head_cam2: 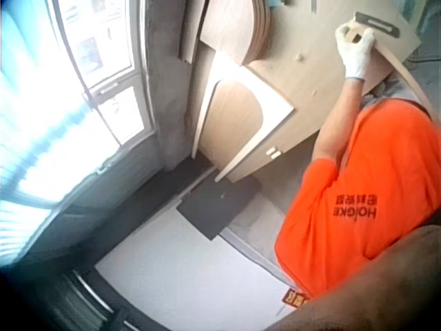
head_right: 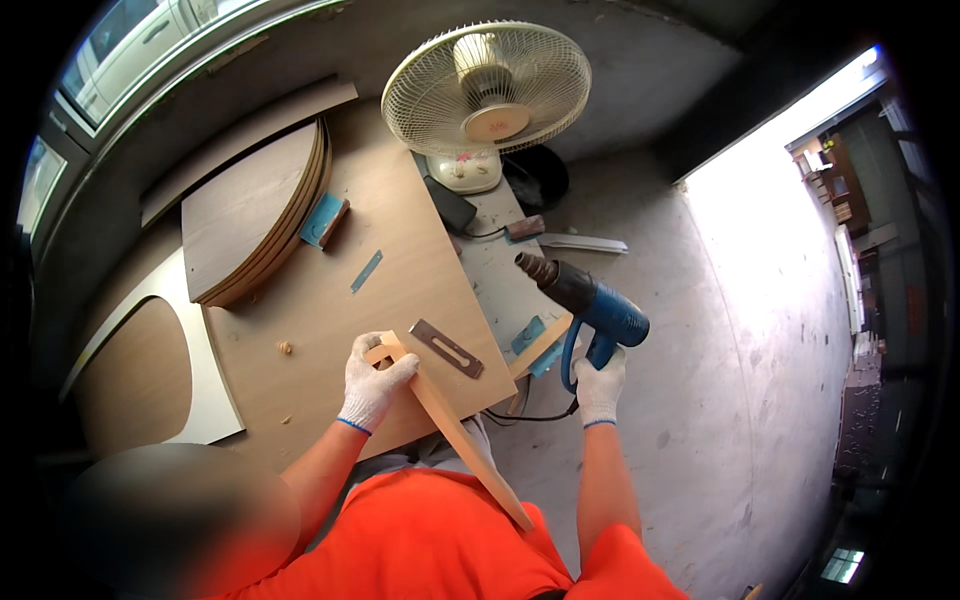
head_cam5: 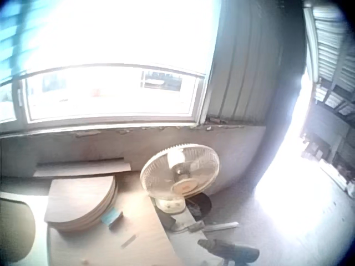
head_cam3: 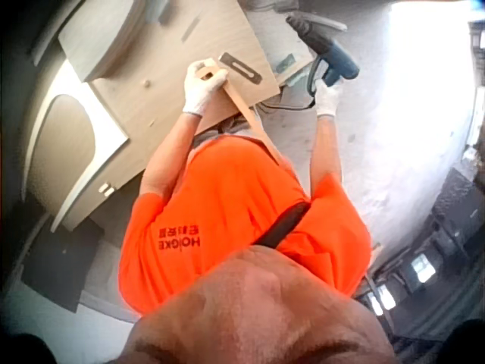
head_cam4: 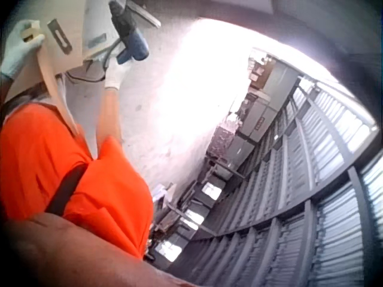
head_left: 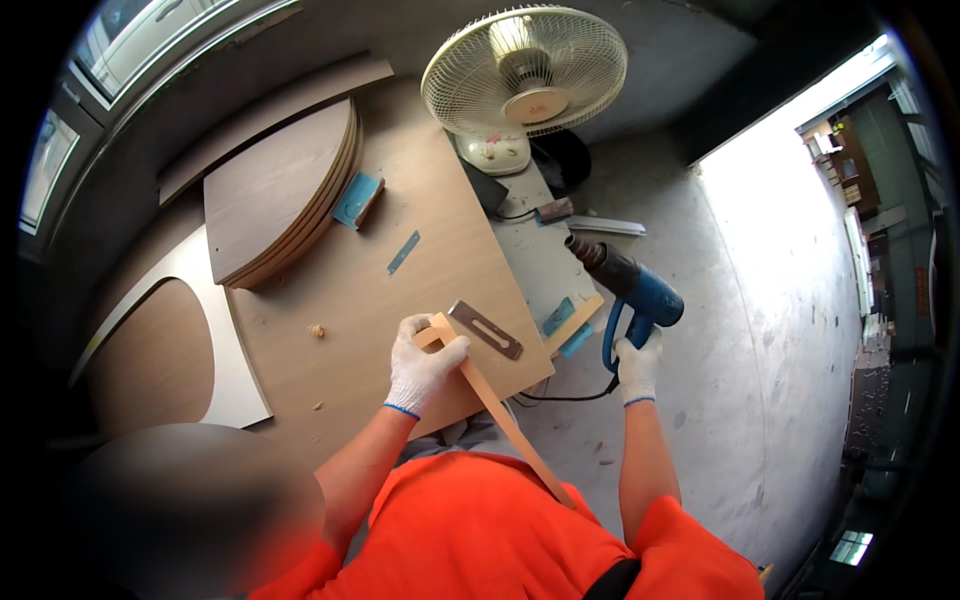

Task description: The person applies a strip of edge banding to a wooden board. They use a heat gun to warm the adhesive and a metal scraper to press the banding firmly onto the edge, smoothing it out and trimming excess material.

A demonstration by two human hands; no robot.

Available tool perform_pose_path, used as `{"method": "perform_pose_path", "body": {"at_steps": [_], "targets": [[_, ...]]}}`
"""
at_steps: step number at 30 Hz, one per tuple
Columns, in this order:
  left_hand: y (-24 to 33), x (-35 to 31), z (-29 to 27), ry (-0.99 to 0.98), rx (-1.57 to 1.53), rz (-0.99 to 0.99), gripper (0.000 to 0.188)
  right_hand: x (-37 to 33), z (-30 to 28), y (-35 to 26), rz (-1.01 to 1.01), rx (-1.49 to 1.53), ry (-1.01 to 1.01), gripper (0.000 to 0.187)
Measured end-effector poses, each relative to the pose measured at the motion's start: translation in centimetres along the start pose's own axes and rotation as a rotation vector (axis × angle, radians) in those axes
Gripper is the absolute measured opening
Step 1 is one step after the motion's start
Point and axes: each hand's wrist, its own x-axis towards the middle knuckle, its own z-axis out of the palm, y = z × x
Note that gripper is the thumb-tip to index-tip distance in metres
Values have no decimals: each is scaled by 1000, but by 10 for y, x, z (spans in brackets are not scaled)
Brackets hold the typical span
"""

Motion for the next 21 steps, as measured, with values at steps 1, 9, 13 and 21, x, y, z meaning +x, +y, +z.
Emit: {"method": "perform_pose_path", "body": {"at_steps": [1, 9, 13, 21], "targets": [[2, 1, 2, -11, 11, -4, 74, -9, -20, -16, -2, -60, -14, 54], [-4, 3, -6, -26, 89, 68, 81, -78, -76, -136, -439, -288, 165, 35], [3, -2, -12, -73, 72, 59, 84, -98, -79, -174, -583, -372, 132, 33], [-5, -7, -15, -45, 108, 80, 84, -121, -72, -216, -927, -438, 147, 32]]}}
